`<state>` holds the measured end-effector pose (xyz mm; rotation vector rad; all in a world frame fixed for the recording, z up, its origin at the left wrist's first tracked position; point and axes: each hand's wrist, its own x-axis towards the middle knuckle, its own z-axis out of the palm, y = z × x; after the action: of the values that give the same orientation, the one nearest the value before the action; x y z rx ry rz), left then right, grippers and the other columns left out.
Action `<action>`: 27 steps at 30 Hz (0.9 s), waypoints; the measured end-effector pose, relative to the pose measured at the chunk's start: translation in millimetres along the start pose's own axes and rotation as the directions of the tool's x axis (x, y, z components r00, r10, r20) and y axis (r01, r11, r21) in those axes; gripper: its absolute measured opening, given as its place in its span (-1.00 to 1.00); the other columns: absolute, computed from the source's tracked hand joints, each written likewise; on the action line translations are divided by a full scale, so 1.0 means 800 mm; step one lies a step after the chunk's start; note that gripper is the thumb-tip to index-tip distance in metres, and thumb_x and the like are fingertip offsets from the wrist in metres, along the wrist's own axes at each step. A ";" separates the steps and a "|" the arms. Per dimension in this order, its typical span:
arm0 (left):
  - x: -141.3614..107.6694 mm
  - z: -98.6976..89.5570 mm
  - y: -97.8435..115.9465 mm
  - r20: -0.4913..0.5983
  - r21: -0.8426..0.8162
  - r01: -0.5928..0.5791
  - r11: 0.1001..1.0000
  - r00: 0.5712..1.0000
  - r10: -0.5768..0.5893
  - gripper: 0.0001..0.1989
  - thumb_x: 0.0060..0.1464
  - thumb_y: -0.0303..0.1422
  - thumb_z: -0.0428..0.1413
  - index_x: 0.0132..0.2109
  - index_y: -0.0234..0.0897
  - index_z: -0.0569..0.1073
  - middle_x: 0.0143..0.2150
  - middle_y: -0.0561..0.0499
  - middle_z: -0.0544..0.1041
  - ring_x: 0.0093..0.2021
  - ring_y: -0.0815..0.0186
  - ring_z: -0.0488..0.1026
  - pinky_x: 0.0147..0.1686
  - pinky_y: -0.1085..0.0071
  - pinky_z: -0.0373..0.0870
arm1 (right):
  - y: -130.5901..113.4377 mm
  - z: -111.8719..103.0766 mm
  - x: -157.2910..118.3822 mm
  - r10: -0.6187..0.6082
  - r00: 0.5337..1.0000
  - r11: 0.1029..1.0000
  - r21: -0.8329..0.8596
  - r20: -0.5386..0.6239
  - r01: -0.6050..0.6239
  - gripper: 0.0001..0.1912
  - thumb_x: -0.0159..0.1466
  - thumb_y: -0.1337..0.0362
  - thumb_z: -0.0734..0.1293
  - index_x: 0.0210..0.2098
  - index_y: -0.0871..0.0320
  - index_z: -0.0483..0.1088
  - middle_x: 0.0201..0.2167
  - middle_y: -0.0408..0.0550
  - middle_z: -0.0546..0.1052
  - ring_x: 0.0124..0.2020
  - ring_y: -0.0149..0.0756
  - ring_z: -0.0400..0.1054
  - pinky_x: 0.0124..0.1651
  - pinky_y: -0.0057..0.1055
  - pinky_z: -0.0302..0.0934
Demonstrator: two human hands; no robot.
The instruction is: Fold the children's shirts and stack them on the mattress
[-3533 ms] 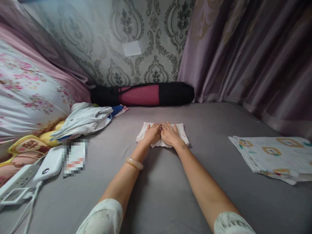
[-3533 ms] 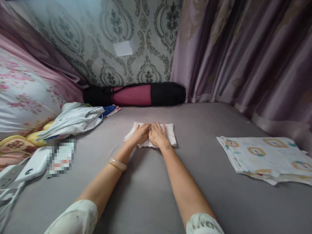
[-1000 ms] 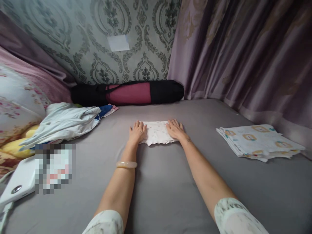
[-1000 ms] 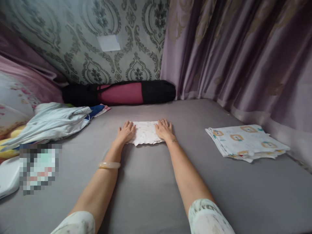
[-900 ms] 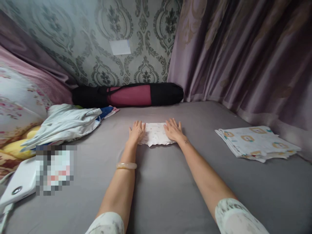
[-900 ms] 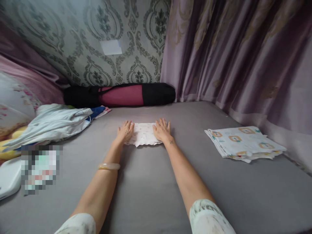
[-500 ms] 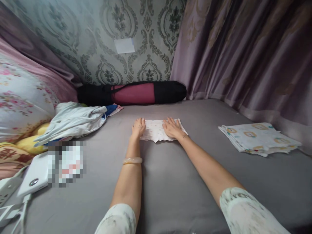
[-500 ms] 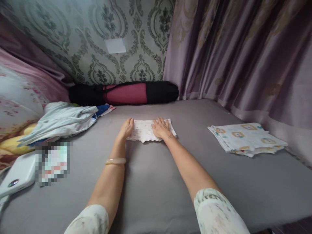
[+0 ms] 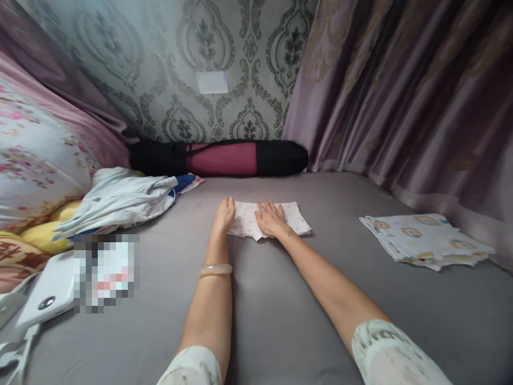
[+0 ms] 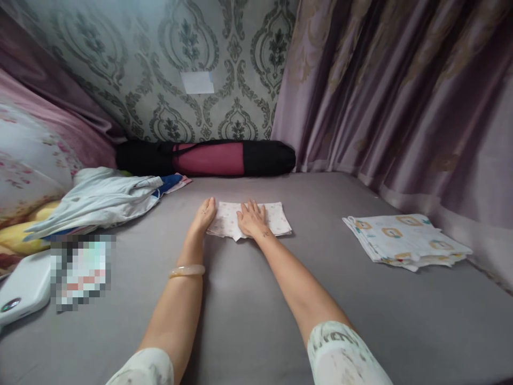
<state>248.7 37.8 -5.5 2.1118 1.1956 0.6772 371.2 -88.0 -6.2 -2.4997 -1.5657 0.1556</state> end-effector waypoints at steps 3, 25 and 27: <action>-0.001 -0.002 0.001 -0.005 -0.006 -0.004 1.000 1.000 0.004 -0.53 0.34 -0.29 -0.29 -0.06 -0.37 0.48 0.02 -0.27 0.53 0.10 0.13 0.42 0.12 0.26 0.28 | -0.016 0.011 0.001 -0.012 1.000 1.000 0.011 -0.026 0.013 -0.39 0.43 0.08 -0.09 0.38 0.19 0.04 0.41 0.12 0.01 0.42 -0.07 -0.21 0.37 0.03 -0.38; -0.002 -0.014 -0.003 -0.057 -0.061 0.062 0.996 0.996 -0.065 -0.52 0.35 -0.30 -0.31 0.00 -0.41 0.45 0.05 -0.27 0.51 0.10 0.13 0.42 0.10 0.25 0.30 | -0.062 0.021 0.019 -0.035 0.999 0.998 0.042 0.000 0.035 -0.40 0.42 0.11 -0.06 0.36 0.22 0.06 0.41 0.12 0.02 0.42 -0.05 -0.20 0.36 0.09 -0.39; 0.000 -0.014 -0.004 -0.063 -0.061 0.072 0.996 0.995 -0.076 -0.52 0.35 -0.30 -0.31 -0.01 -0.40 0.46 0.04 -0.26 0.51 0.10 0.13 0.42 0.10 0.26 0.30 | -0.074 0.021 0.022 -0.057 0.998 0.997 0.046 -0.001 0.057 -0.39 0.42 0.11 -0.06 0.36 0.25 0.05 0.41 0.14 0.00 0.42 -0.06 -0.24 0.37 0.09 -0.41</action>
<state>238.9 42.0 0.0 2.0006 1.2672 0.7438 323.2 -45.4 -9.9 -2.4178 -1.6124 0.1827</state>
